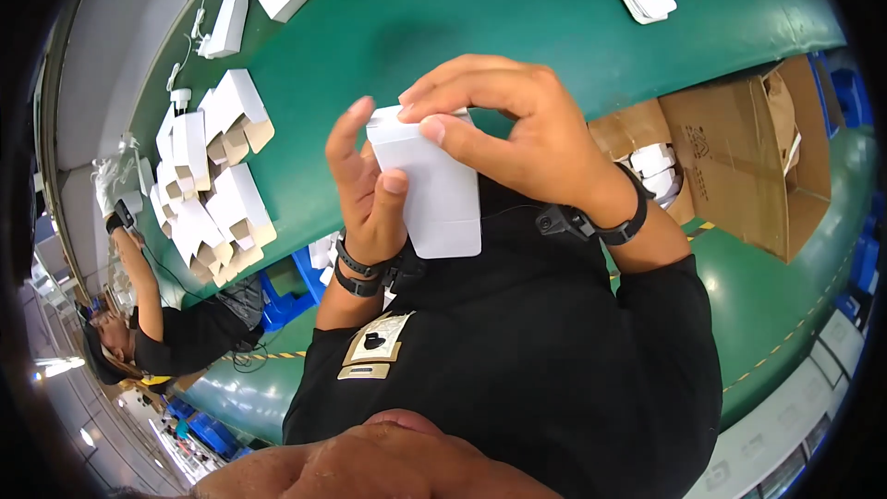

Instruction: Folding and assembling small white cardboard packaging boxes.

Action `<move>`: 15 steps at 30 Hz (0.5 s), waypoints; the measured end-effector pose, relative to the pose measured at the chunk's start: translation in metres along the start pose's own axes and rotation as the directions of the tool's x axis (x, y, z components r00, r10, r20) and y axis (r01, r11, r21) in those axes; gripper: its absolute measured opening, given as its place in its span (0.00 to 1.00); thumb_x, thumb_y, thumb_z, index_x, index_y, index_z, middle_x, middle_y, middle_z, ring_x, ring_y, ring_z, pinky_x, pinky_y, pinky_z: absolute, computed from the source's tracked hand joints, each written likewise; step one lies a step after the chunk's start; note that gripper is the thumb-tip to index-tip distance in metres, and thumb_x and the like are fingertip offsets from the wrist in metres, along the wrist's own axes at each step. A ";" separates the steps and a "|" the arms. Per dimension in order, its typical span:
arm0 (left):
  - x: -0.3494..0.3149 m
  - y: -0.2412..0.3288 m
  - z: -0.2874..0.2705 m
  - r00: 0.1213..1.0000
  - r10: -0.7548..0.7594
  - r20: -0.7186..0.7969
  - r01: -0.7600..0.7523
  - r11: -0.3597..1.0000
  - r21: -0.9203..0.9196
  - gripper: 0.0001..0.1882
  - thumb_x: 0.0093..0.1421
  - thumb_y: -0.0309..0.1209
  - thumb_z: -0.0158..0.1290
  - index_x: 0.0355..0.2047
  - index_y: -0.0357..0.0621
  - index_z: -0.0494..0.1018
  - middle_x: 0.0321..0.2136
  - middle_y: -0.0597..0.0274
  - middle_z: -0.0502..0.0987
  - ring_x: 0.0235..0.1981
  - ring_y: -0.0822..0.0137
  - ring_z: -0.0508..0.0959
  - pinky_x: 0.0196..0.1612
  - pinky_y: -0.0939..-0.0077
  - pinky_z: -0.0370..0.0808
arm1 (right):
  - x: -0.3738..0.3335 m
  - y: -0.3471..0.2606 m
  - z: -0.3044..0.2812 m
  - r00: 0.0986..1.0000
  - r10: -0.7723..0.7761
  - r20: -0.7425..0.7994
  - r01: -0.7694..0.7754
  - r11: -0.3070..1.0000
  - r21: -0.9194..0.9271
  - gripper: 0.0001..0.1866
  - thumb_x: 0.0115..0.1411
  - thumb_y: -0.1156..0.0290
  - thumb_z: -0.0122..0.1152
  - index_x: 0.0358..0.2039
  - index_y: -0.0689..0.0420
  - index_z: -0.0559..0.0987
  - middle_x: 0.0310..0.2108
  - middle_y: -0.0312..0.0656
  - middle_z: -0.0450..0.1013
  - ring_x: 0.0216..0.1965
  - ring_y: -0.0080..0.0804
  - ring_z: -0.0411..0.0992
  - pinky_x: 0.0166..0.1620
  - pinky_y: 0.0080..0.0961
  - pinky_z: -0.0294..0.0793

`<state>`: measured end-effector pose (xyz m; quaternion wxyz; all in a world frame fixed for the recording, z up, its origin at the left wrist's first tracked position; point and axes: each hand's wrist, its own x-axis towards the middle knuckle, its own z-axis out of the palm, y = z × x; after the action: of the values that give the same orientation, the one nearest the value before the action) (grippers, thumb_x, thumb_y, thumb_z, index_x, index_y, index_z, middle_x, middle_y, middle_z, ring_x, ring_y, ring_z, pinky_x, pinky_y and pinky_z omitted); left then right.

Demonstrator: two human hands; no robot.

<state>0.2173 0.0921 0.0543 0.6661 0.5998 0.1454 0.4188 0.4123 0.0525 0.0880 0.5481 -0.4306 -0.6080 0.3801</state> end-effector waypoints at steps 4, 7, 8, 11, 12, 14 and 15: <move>-0.008 0.006 -0.011 0.999 -0.016 -0.045 0.017 1.000 0.023 0.27 0.66 0.31 0.50 0.61 0.42 0.53 0.48 0.50 0.70 0.45 0.66 0.73 0.49 0.73 0.70 | -0.002 0.011 0.014 0.996 -0.074 0.059 0.078 0.995 -0.069 0.12 0.59 0.71 0.62 0.42 0.60 0.81 0.48 0.50 0.75 0.52 0.43 0.74 0.55 0.37 0.71; -0.026 0.010 -0.027 0.997 -0.016 -0.076 0.025 0.994 0.111 0.22 0.67 0.30 0.50 0.58 0.41 0.58 0.44 0.55 0.69 0.43 0.69 0.71 0.49 0.75 0.69 | 0.008 0.016 0.019 0.986 -0.077 0.146 0.099 0.984 -0.150 0.13 0.59 0.69 0.61 0.45 0.58 0.81 0.51 0.50 0.74 0.55 0.44 0.71 0.58 0.40 0.68; -0.039 0.014 -0.035 0.986 0.021 -0.164 0.035 0.942 0.334 0.21 0.67 0.32 0.49 0.57 0.41 0.58 0.43 0.57 0.68 0.42 0.70 0.70 0.49 0.75 0.68 | 0.014 0.017 0.019 0.978 -0.073 0.196 0.120 0.964 -0.239 0.14 0.60 0.69 0.61 0.46 0.57 0.80 0.53 0.49 0.73 0.57 0.44 0.70 0.59 0.40 0.66; -0.101 0.029 -0.066 0.786 0.110 -0.609 0.199 0.887 0.418 0.22 0.67 0.37 0.48 0.56 0.42 0.59 0.45 0.58 0.68 0.43 0.68 0.71 0.49 0.73 0.69 | 0.041 0.036 -0.009 0.992 -0.081 0.101 0.128 0.738 -0.663 0.18 0.61 0.65 0.60 0.50 0.56 0.78 0.57 0.46 0.71 0.62 0.42 0.64 0.63 0.37 0.60; -0.121 0.041 -0.070 0.711 0.144 -0.689 0.147 0.927 0.345 0.22 0.67 0.39 0.48 0.56 0.42 0.59 0.45 0.58 0.68 0.43 0.68 0.72 0.49 0.72 0.69 | 0.048 0.051 -0.034 0.992 -0.122 -0.009 0.060 0.555 -0.829 0.20 0.61 0.63 0.62 0.51 0.56 0.77 0.57 0.46 0.70 0.62 0.40 0.64 0.63 0.35 0.59; -0.150 0.068 -0.087 0.597 0.205 -0.776 0.089 0.944 0.319 0.22 0.67 0.40 0.47 0.56 0.42 0.59 0.44 0.58 0.69 0.44 0.67 0.72 0.49 0.72 0.70 | 0.058 0.074 -0.127 0.985 -0.171 -0.019 0.027 0.262 -0.965 0.25 0.60 0.57 0.64 0.52 0.61 0.76 0.57 0.55 0.68 0.61 0.49 0.64 0.62 0.37 0.62; -0.164 0.071 -0.098 0.497 0.219 -0.840 0.111 0.944 0.312 0.23 0.67 0.40 0.48 0.56 0.42 0.59 0.44 0.58 0.69 0.44 0.66 0.73 0.49 0.72 0.70 | 0.044 0.108 -0.198 0.980 -0.194 -0.040 -0.051 -0.051 -0.997 0.33 0.59 0.51 0.63 0.56 0.63 0.72 0.58 0.59 0.66 0.60 0.53 0.64 0.61 0.39 0.63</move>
<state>0.0222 0.0333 0.0452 0.3807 0.4143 0.5068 0.6531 0.6195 0.1290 0.0234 0.1347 -0.6909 -0.6667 -0.2449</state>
